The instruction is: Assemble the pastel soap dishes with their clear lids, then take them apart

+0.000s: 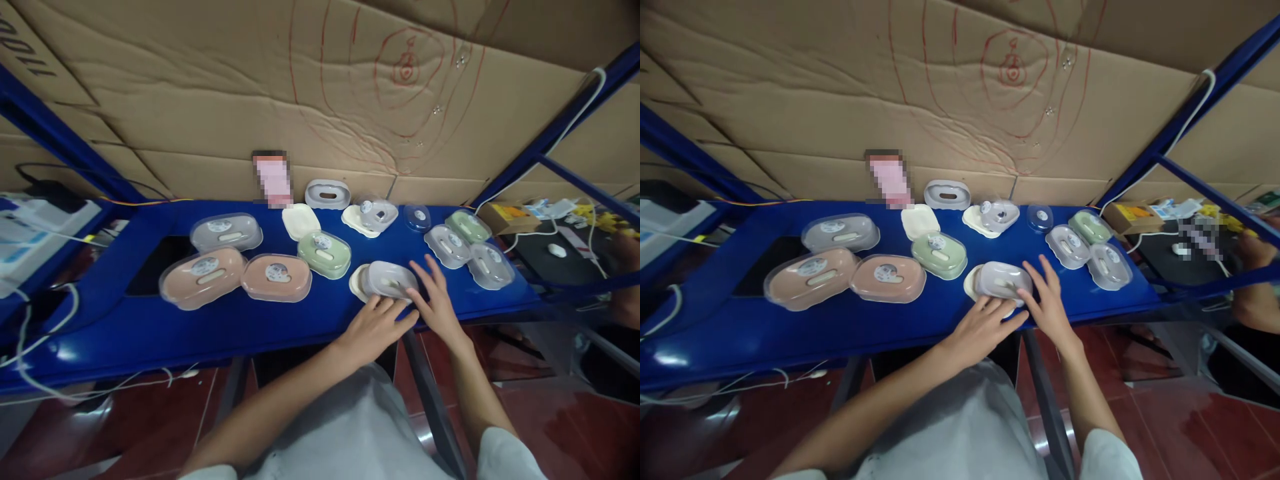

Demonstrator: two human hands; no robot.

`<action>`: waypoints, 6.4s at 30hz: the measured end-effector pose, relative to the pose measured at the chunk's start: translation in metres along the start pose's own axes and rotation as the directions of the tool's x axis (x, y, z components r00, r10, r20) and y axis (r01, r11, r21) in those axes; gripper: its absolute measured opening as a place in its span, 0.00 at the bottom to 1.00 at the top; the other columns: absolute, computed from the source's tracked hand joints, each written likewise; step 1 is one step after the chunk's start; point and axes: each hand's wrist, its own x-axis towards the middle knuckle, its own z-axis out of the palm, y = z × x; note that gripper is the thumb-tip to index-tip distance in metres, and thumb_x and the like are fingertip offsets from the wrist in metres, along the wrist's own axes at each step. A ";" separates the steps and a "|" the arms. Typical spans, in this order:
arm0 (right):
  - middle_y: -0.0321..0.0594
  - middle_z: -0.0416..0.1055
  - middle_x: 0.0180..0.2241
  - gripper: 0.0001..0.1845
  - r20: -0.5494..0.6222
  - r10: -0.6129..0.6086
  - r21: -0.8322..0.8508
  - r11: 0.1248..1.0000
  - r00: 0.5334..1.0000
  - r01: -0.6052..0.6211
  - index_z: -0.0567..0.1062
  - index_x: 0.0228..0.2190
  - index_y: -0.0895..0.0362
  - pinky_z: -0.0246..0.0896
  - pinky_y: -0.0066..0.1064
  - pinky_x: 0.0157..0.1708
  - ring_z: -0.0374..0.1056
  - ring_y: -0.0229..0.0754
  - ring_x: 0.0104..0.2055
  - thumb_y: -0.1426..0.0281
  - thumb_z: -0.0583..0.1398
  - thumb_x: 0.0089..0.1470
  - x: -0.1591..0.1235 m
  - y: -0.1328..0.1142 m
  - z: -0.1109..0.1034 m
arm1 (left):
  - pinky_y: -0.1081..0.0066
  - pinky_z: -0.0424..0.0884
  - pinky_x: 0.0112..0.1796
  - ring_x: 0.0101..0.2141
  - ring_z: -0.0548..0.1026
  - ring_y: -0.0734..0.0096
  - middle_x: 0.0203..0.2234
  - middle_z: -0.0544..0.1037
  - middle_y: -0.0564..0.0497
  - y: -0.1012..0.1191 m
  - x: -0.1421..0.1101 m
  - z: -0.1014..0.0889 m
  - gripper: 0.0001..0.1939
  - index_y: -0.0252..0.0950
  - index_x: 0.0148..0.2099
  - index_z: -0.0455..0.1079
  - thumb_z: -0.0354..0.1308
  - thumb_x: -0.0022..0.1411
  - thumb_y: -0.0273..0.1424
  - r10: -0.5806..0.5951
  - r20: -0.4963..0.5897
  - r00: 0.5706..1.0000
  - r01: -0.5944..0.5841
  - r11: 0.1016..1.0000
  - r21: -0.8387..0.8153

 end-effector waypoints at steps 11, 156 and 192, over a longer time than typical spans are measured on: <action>0.46 0.48 0.77 0.34 0.290 -0.326 0.020 0.942 0.900 0.335 0.64 0.71 0.49 0.53 0.64 0.72 0.39 0.62 0.79 0.56 0.60 0.70 -0.008 -0.044 0.028 | 0.42 0.62 0.67 0.75 0.51 0.37 0.76 0.47 0.28 -0.037 -0.040 0.002 0.46 0.39 0.78 0.48 0.67 0.68 0.41 -0.393 -0.132 0.910 0.358 0.906 -0.228; 0.58 0.49 0.76 0.53 0.449 -0.068 -0.243 0.950 0.891 0.195 0.50 0.75 0.44 0.60 0.74 0.60 0.57 0.76 0.71 0.44 0.65 0.60 0.050 -0.060 0.023 | 0.30 0.39 0.69 0.71 0.62 0.38 0.73 0.62 0.42 -0.085 -0.171 -0.061 0.33 0.54 0.75 0.59 0.61 0.72 0.34 -0.613 -0.387 0.689 0.702 0.698 0.144; 0.50 0.75 0.56 0.20 0.268 -0.477 0.078 0.876 0.837 0.475 0.75 0.56 0.56 0.59 0.48 0.64 0.68 0.51 0.62 0.69 0.49 0.73 0.188 -0.086 0.109 | 0.46 0.58 0.71 0.73 0.61 0.52 0.74 0.62 0.43 -0.084 -0.117 -0.046 0.27 0.37 0.75 0.60 0.49 0.76 0.26 -0.386 -0.123 0.914 0.401 0.906 0.137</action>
